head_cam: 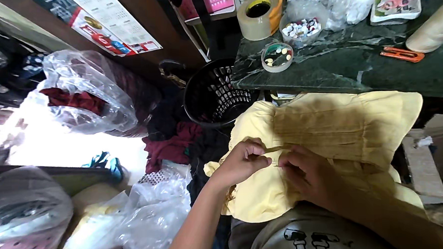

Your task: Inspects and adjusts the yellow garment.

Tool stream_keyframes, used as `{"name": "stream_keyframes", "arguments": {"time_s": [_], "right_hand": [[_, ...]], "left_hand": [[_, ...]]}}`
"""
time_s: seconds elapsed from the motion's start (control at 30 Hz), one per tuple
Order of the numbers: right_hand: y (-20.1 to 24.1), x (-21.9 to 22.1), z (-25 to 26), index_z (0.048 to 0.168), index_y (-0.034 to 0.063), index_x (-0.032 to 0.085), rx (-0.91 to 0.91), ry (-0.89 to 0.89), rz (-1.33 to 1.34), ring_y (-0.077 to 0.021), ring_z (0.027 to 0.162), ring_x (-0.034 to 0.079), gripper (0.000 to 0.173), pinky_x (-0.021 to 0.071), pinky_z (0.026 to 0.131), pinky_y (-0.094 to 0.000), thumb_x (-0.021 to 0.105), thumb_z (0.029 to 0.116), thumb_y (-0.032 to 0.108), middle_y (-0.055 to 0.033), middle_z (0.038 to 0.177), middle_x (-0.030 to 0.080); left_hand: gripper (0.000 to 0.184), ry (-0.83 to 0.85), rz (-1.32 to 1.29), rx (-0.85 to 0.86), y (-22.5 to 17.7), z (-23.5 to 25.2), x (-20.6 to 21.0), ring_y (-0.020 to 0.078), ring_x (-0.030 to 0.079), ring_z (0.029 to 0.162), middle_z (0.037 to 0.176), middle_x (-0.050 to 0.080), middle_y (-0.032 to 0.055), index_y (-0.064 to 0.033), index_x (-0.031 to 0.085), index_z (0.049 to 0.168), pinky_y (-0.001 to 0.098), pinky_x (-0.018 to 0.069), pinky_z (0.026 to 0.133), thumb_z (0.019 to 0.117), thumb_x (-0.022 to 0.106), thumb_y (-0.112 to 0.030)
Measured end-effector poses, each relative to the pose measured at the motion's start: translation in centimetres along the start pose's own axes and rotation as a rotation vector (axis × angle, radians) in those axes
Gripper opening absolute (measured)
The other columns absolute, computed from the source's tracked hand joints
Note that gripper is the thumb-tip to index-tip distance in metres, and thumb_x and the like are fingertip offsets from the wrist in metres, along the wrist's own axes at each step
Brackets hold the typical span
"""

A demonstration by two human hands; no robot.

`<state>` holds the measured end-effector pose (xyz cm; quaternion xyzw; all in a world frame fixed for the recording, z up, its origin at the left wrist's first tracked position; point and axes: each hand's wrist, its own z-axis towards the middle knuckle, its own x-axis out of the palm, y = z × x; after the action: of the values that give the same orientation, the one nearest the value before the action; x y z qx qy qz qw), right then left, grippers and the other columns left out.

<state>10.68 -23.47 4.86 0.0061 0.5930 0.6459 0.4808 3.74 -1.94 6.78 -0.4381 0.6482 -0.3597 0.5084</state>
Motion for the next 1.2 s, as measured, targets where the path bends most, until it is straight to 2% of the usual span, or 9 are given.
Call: {"name": "stream_keyframes", "arguments": {"time_s": [0.37,0.57,0.8,1.0,1.07,1.2], "right_hand": [[0.8,-0.5,0.5,0.098,0.0087,0.075,-0.047,0.012,-0.12,-0.0169,0.071,0.059,0.019,0.053,0.064,-0.0288,0.056,0.0921,0.009,-0.0071,0.082,0.058],[1.0,-0.7,0.6,0.099,0.0079,0.074,-0.043,0.041,-0.105,-0.0182,0.073,0.06,0.02,0.0537,0.065,-0.0303,0.056,0.0916,0.008,-0.0081,0.084,0.059],[0.7,-0.8,0.7,0.099,0.0074,0.073,-0.039,0.062,-0.072,-0.0172,0.073,0.061,0.018,0.0548,0.066,-0.0296,0.056,0.095,0.009,-0.0081,0.085,0.06],[0.3,-0.5,0.3,0.1,0.0075,0.071,-0.028,0.024,0.009,-0.0116,0.076,0.058,0.018,0.0518,0.069,-0.0221,0.054,0.0987,0.012,-0.0062,0.087,0.059],[0.3,-0.4,0.1,0.1,0.0077,0.07,-0.029,0.012,0.021,-0.0112,0.077,0.059,0.018,0.0522,0.07,-0.0216,0.054,0.0992,0.013,-0.0062,0.088,0.06],[0.4,-0.3,-0.2,0.1,0.0073,0.07,-0.037,-0.006,0.042,-0.0117,0.076,0.059,0.018,0.0519,0.068,-0.0225,0.053,0.0992,0.012,-0.0065,0.086,0.06]], "left_hand": [[0.018,-0.042,-0.005,-0.007,-0.2,-0.2,0.3,0.0025,0.06,0.09,0.086,0.063,-0.005,-0.0084,0.069,0.075,0.0233,0.0498,0.08,0.0901,0.068,-0.017],[0.019,-0.054,-0.009,0.023,0.1,-0.4,0.4,0.0023,0.059,0.089,0.085,0.062,-0.0058,-0.0089,0.068,0.073,0.0225,0.0485,0.08,0.0901,0.068,-0.018],[0.018,-0.087,-0.079,0.06,0.3,-0.5,0.8,0.0008,0.059,0.086,0.083,0.062,-0.0071,-0.0103,0.068,0.072,0.0213,0.0498,0.077,0.0897,0.068,-0.015],[0.015,-0.107,-0.235,0.069,0.3,-1.2,1.5,0.0014,0.063,0.092,0.088,0.067,-0.0077,-0.0116,0.07,0.076,0.0239,0.0525,0.085,0.0905,0.066,-0.011],[0.016,-0.115,-0.239,0.098,0.6,-1.4,1.8,-0.0015,0.061,0.084,0.084,0.065,-0.0103,-0.0131,0.069,0.076,0.0201,0.0517,0.077,0.0917,0.066,-0.012],[0.016,-0.116,-0.221,0.142,1.0,-1.7,2.0,-0.0023,0.06,0.08,0.082,0.064,-0.011,-0.0124,0.068,0.077,0.0189,0.0505,0.074,0.0929,0.066,-0.014]]}}
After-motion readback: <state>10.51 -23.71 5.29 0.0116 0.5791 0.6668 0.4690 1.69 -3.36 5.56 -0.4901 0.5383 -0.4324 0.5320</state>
